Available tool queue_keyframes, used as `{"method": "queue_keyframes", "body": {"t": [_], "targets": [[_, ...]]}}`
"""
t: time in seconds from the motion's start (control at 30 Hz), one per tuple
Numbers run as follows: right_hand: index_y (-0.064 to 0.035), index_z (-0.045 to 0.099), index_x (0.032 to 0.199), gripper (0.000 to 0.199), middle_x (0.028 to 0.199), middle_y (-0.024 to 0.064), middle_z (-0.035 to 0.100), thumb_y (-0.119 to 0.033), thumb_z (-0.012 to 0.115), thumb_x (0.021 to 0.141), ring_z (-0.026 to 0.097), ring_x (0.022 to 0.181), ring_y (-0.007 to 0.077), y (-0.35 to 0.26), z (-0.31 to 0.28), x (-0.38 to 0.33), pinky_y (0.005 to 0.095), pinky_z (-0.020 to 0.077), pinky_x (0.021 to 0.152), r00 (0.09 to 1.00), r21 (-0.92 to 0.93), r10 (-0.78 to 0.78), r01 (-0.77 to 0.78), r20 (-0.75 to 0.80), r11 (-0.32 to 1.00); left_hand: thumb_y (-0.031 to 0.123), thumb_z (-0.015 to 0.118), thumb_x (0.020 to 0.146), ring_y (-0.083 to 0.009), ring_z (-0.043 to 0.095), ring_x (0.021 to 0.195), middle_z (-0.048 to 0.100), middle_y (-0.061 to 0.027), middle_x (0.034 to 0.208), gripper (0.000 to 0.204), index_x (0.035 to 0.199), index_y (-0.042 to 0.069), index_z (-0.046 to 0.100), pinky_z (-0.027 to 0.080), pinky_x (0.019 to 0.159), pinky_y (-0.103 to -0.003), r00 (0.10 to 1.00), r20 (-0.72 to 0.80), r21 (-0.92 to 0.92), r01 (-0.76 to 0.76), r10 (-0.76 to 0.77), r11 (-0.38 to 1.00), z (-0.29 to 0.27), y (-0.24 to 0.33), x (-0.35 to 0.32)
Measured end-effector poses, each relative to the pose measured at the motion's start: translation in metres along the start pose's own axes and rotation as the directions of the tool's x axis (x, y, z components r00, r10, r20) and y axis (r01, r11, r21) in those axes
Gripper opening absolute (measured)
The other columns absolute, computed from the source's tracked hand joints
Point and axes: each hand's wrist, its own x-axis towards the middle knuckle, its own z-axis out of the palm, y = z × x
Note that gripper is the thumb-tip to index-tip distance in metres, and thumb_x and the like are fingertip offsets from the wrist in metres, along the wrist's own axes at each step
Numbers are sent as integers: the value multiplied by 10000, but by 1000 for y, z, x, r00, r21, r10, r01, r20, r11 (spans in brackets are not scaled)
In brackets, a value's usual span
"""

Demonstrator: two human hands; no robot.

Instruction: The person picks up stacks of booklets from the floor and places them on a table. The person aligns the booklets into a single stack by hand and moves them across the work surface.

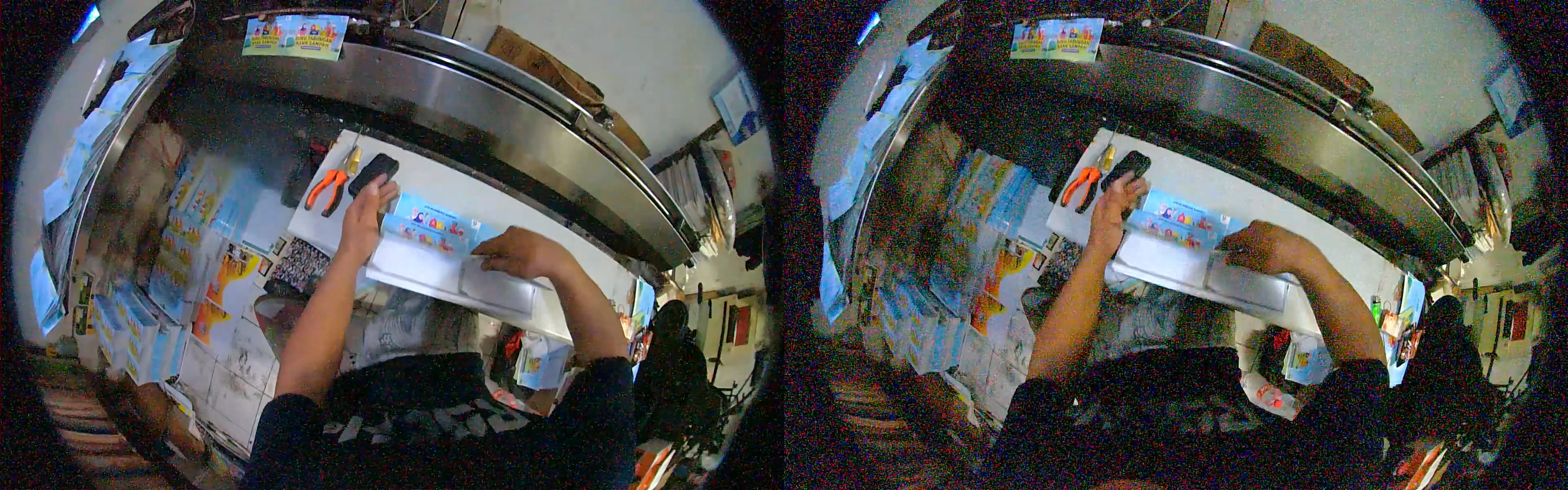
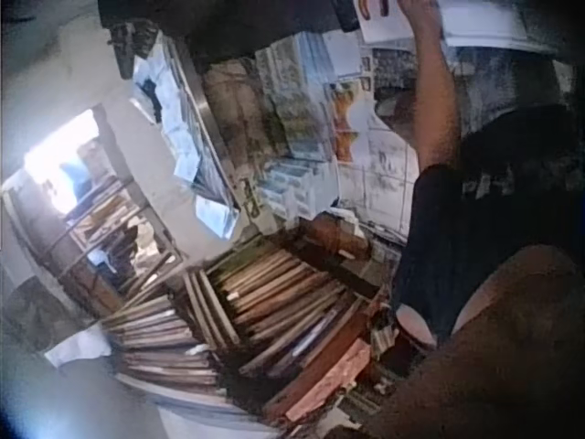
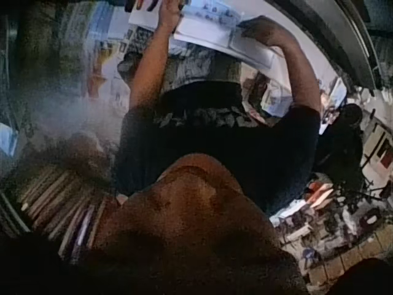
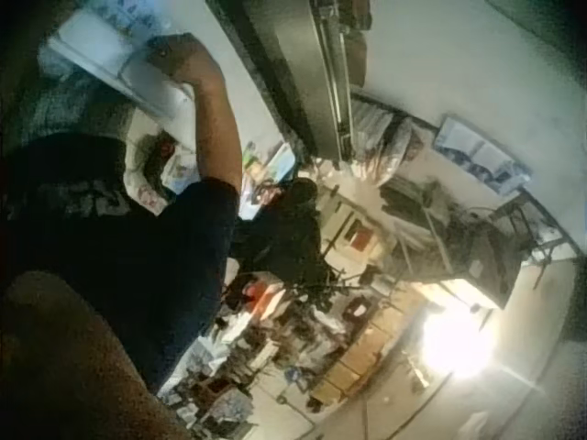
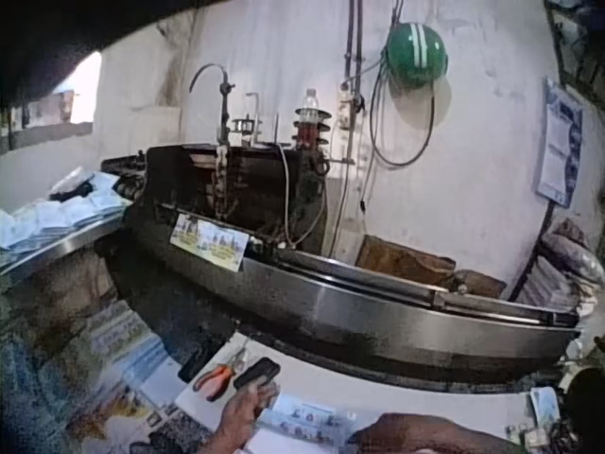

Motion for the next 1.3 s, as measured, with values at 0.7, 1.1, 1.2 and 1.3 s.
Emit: {"method": "queue_keyframes", "body": {"t": [0.7,1.1,1.2,1.3], "targets": [[-92,588,1227,360,1252,191,577,-182,620,880,550,1142,394,71,-70,63,447,438,1002,602,-162,25,-254,-798,954,226,443,1023,-209,521,1221,560,-176,1312,454,1374,-61,412,367,1059,-318,998,51,271,-37,24,962,3,5,-5],[-11,529,1299,462,1242,229,580,-301,540,940,530,1152,399,165,46,-40,458,350,1055,422,201,477,-550,-771,811,322,595,930,-319,660,893,682,-175,978,326,1024,20,675,507,812,-383,804,131,877,-367,580,310,21,179,125],[-7,559,1247,432,1166,222,605,-303,553,932,543,1102,390,166,53,-32,473,366,1011,394,120,377,-541,-838,832,467,523,941,-356,633,948,660,-168,1025,440,1052,65,666,487,819,-442,653,8,993,-95,758,71,-19,278,221],[-9,574,1217,421,1143,226,608,-313,568,926,536,1101,385,186,59,-38,470,363,1013,376,70,392,-641,-840,765,511,510,919,-354,587,1084,603,-188,1154,502,1156,86,636,466,907,-474,642,-82,988,154,763,-23,-25,335,286]]}}
